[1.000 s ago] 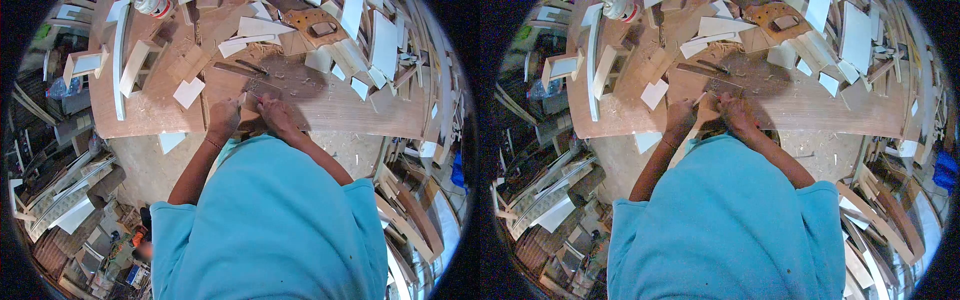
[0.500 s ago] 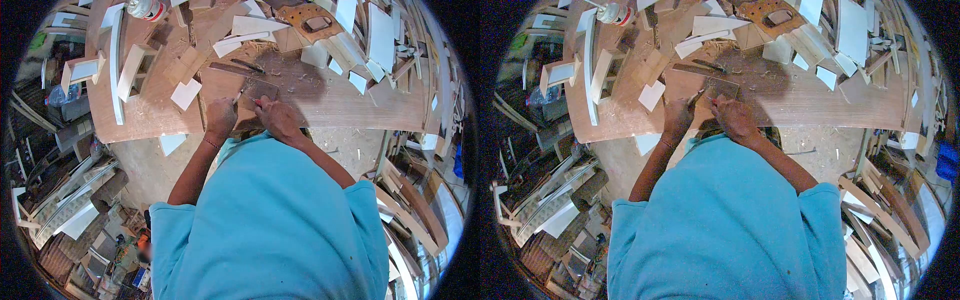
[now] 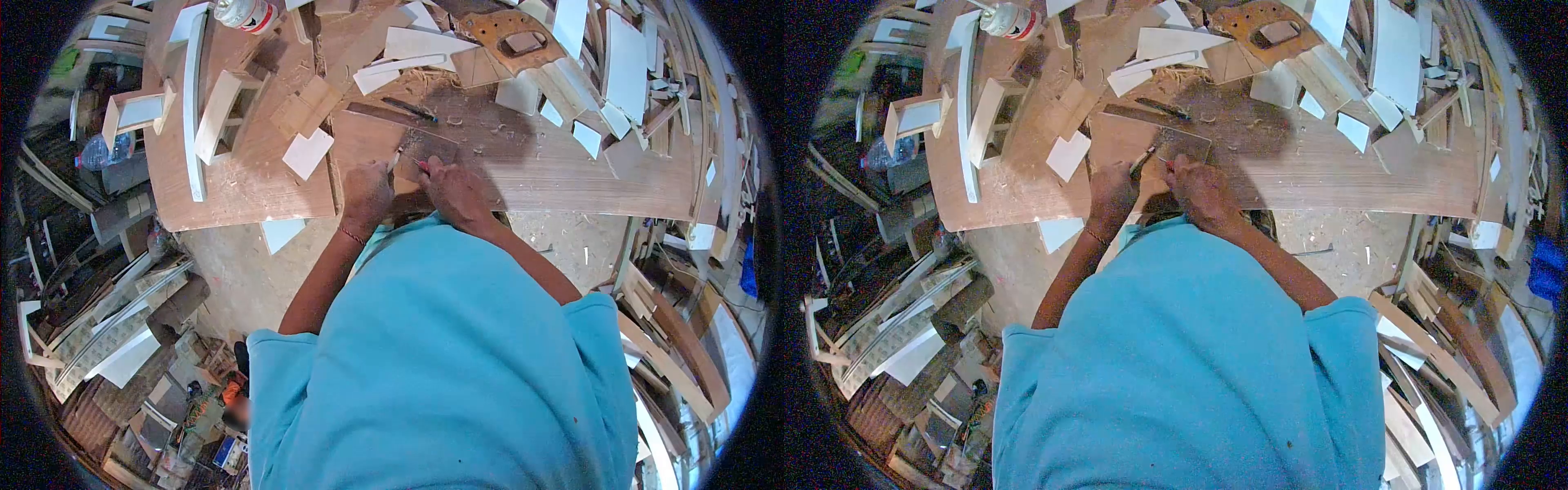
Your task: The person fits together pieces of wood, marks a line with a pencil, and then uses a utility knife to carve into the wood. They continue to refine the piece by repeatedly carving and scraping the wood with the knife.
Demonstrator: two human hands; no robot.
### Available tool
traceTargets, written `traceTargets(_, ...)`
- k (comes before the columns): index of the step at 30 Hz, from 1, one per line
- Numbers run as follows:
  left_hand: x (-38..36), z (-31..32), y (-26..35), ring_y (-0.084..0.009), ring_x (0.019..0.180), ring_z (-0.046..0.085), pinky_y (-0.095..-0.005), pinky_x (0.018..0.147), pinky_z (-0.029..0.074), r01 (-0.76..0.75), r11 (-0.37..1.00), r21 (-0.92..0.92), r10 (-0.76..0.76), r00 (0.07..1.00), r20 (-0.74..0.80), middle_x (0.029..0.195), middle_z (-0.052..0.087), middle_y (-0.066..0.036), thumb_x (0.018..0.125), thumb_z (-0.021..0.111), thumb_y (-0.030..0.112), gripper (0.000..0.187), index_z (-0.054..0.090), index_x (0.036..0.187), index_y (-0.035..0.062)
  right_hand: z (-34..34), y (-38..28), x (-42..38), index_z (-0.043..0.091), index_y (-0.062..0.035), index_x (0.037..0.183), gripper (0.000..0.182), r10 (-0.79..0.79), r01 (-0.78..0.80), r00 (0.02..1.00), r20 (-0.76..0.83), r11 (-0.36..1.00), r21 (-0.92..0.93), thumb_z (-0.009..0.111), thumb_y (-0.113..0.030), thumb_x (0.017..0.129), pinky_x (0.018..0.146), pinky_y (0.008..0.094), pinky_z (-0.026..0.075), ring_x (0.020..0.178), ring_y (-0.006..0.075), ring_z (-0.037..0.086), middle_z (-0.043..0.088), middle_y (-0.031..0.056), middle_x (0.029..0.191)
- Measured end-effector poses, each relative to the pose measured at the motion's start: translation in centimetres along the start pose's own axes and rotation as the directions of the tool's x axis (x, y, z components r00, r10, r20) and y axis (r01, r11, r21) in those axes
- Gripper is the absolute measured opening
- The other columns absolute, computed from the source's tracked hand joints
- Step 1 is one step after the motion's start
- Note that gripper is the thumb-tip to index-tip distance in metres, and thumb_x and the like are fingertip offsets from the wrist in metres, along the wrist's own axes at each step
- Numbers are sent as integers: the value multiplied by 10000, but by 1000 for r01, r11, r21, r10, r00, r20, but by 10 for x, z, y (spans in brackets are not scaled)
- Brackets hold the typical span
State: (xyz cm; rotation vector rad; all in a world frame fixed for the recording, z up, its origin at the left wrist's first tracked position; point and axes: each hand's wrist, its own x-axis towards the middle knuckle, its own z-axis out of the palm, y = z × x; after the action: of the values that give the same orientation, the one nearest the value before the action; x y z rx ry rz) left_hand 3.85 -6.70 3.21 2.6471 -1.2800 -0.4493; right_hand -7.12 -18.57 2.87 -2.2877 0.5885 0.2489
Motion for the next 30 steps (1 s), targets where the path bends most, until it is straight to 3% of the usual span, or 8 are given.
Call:
traceTargets(8, -1, 7, -6, -319, 565, 544, -413, 524, 419, -33, 999, 15, 33, 999, -33, 613, 547, -164, 704, 547, 132, 122, 567, 644, 27, 2, -6, 13, 474, -17, 849, 241, 59, -60, 998, 30, 998, 35, 464, -256, 818, 582, 451, 446, 699, 369, 569, 568, 224, 705)
traceTargets(14, 2, 2, -1, -315, 580, 544, -407, 551, 431, -33, 999, -1, 33, 997, -63, 618, 549, -167, 693, 540, 110, 109, 568, 640, 19, 8, 4, 6, 466, -16, 830, 260, -81, 92, 991, -106, 990, 105, 466, -276, 815, 564, 456, 447, 682, 370, 574, 571, 219, 697)
traceTargets(16, -3, 3, 2, -316, 588, 546, -407, 554, 432, 1, 1000, -7, -1, 1000, -23, 622, 551, -168, 693, 539, 109, 107, 576, 650, 18, 4, 0, -1, 470, -15, 836, 274, 10, -8, 999, -38, 998, 60, 465, -289, 812, 582, 456, 447, 691, 370, 576, 573, 219, 697)
traceTargets(20, 1, 1, -2, -315, 609, 554, -406, 563, 437, -18, 1000, 15, 18, 1000, -25, 627, 554, -167, 690, 541, 113, 106, 589, 670, 21, 10, 5, 3, 474, -13, 834, 272, -43, 50, 995, -85, 995, 84, 466, -283, 810, 613, 451, 444, 720, 371, 571, 573, 223, 720)
traceTargets(22, -2, 4, -2, -314, 613, 558, -406, 564, 438, -15, 1000, -7, 15, 1000, -28, 625, 553, -167, 689, 541, 115, 107, 591, 672, 22, 11, 4, 8, 479, -12, 839, 265, 24, -25, 999, 33, 999, 47, 471, -274, 805, 634, 444, 441, 746, 367, 568, 574, 225, 750)
traceTargets(26, -2, 6, 2, -312, 616, 563, -407, 561, 439, -13, 999, 31, 13, 1000, -15, 623, 554, -172, 685, 542, 120, 113, 592, 663, 21, 26, 13, 17, 481, -10, 845, 263, 50, -51, 998, 47, 998, 30, 458, -270, 811, 630, 444, 440, 740, 366, 566, 574, 223, 760)
traceTargets(28, -3, 3, 1, -312, 616, 564, -410, 559, 438, -10, 997, 71, 11, 1000, -16, 624, 555, -173, 685, 541, 121, 116, 593, 659, 21, 40, 20, 23, 486, -12, 846, 262, -108, 122, 986, -129, 987, 104, 439, -269, 821, 621, 448, 441, 727, 366, 568, 573, 220, 742)
traceTargets(30, -1, 5, -2, -314, 603, 562, -412, 547, 438, -11, 999, 32, 11, 1000, -16, 623, 556, -171, 689, 537, 125, 118, 583, 641, 27, 25, 11, 16, 486, -12, 851, 267, -46, 52, 996, -72, 995, 84, 435, -273, 824, 614, 450, 441, 715, 368, 567, 571, 219, 730)
